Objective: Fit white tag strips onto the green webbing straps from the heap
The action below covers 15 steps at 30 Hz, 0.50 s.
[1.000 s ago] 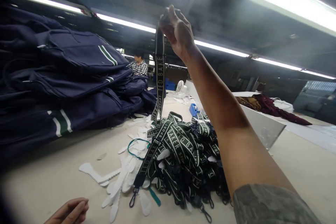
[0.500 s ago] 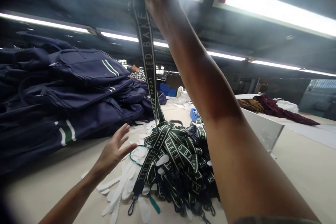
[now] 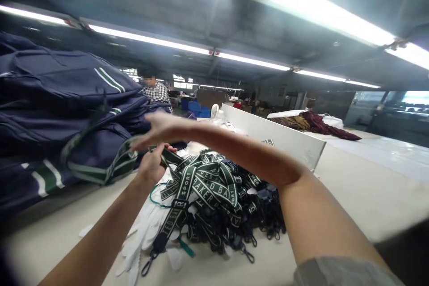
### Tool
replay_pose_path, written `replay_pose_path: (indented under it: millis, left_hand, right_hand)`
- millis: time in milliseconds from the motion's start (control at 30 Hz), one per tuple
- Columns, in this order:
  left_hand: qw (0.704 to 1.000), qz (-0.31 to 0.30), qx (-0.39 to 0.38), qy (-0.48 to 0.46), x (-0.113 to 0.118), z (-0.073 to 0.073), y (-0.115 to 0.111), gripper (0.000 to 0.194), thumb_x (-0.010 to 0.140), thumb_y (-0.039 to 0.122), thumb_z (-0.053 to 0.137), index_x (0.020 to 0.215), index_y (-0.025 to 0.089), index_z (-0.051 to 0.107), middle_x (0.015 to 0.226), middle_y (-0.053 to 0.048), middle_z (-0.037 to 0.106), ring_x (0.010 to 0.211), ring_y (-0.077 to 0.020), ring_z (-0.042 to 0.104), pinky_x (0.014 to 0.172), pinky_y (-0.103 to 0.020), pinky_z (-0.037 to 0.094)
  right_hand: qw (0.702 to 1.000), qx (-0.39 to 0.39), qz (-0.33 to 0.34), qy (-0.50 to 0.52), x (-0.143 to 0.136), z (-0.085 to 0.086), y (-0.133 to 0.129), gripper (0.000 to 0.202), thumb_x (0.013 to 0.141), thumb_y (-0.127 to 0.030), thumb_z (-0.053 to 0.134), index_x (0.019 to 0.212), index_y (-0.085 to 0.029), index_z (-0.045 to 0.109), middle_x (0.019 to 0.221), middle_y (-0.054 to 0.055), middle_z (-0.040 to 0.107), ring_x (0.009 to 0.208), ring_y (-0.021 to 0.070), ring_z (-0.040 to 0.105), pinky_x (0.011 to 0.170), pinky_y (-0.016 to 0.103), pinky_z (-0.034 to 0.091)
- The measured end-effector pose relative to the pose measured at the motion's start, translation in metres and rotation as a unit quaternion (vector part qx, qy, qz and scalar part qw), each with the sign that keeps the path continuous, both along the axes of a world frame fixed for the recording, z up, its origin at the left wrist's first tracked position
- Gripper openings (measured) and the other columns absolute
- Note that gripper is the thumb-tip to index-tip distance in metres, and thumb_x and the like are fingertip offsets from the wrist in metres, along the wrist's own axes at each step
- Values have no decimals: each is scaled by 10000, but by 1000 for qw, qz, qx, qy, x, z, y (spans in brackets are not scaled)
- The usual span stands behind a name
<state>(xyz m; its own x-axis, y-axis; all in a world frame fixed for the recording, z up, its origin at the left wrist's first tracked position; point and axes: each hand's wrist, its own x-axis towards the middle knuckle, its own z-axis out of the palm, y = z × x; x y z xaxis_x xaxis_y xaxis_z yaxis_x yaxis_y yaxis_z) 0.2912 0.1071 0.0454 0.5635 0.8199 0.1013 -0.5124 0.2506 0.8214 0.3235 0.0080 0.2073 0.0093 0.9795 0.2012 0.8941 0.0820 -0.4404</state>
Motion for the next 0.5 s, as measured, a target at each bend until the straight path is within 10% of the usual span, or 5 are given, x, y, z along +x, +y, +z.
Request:
replay_pose_path:
  millis: [100,233,333,500]
  left_hand:
    - [997,11,-73,-25,-10,6,11,244,932,191,463,709,156,555,638,-25,603,632,-151,648,716,-314,565]
    - [993,0,-107,-52,-11,14,4,294,949,135,411,700,128,566,666,-54,615,663,-148,661,776,-335,581]
    - [994,14,-78,-72,-13,20,3,225,927,150,504,736,113,616,709,-61,637,713,-154,671,798,-322,581]
    - [983,135,-108,-68,-37,28,41,324,951,111,431,650,138,545,620,13,545,596,-86,601,751,-245,583]
  right_hand:
    - [968,-212,-6,-134,12,-111,-38,1290,551,-465,877,1531,-28,161,1522,300,313,1359,414,391,1105,523,376]
    - [954,-102,-102,-262,30,-200,-50,997,695,-320,768,1528,-153,246,1542,258,290,1347,469,362,1076,684,273]
    - [974,-31,-143,-173,60,-191,-43,589,722,-91,625,1300,-194,568,1267,175,588,1046,337,617,899,520,486]
    - [977,60,-200,51,142,-98,-39,263,702,-38,601,914,-152,708,783,21,680,697,144,633,686,274,514]
